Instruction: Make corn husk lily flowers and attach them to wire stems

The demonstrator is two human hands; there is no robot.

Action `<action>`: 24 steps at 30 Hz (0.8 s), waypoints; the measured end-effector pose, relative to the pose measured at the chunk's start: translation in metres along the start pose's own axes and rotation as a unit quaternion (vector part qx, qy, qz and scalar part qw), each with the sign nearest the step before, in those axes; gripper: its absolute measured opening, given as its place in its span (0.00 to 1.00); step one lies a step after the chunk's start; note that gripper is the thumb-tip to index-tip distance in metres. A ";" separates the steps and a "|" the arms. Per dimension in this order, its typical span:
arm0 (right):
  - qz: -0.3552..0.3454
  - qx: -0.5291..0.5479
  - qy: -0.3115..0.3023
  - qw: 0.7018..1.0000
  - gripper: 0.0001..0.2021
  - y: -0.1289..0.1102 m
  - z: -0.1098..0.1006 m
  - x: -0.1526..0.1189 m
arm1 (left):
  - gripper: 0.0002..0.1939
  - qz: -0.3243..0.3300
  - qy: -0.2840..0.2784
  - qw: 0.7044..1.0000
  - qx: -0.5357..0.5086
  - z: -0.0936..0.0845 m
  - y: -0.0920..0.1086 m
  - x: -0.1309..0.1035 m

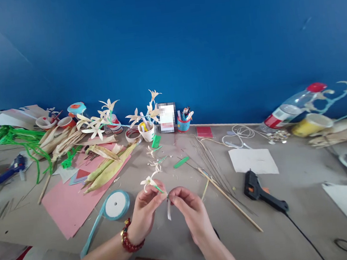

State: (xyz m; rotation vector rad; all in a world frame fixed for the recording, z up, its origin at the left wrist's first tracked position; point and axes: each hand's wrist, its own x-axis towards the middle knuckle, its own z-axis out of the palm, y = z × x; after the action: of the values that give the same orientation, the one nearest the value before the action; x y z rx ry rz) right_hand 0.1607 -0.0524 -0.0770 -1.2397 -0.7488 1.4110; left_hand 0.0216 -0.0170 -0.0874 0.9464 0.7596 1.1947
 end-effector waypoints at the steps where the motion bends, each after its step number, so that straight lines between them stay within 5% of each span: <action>1: 0.021 0.030 -0.007 0.999 0.11 -0.001 0.000 0.000 | 0.05 -0.006 -0.005 1.000 -0.005 0.000 0.001 0.000; 4: 0.082 0.124 -0.025 0.989 0.10 0.000 0.002 0.003 | 0.05 -0.028 -0.015 0.999 -0.026 0.001 0.002 -0.001; 7: 0.086 0.177 0.024 0.980 0.11 0.005 0.003 0.006 | 0.05 -0.030 -0.005 0.999 -0.039 0.001 0.000 0.000; 12: -0.106 -0.019 0.135 0.985 0.10 0.009 -0.008 0.006 | 0.06 -0.043 0.013 0.998 -0.043 -0.001 -0.001 0.003; 16: -0.256 -0.288 0.182 0.904 0.07 -0.001 -0.035 0.014 | 0.08 -0.056 0.022 0.997 -0.045 0.000 0.002 0.005; 21: -0.323 -0.534 0.095 0.776 0.07 -0.003 -0.056 0.025 | 0.08 -0.063 0.030 0.997 -0.044 0.002 0.003 0.005; 24: -0.335 -0.534 0.080 0.772 0.09 -0.001 -0.042 0.016 | 0.08 -0.064 0.032 0.997 -0.042 0.002 0.001 0.005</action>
State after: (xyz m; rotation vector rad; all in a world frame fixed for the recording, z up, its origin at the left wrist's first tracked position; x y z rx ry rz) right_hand 0.2027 -0.0445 -0.0916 -1.6197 -1.7809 0.1784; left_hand 0.0239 -0.0124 -0.0856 0.7820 0.8015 1.1403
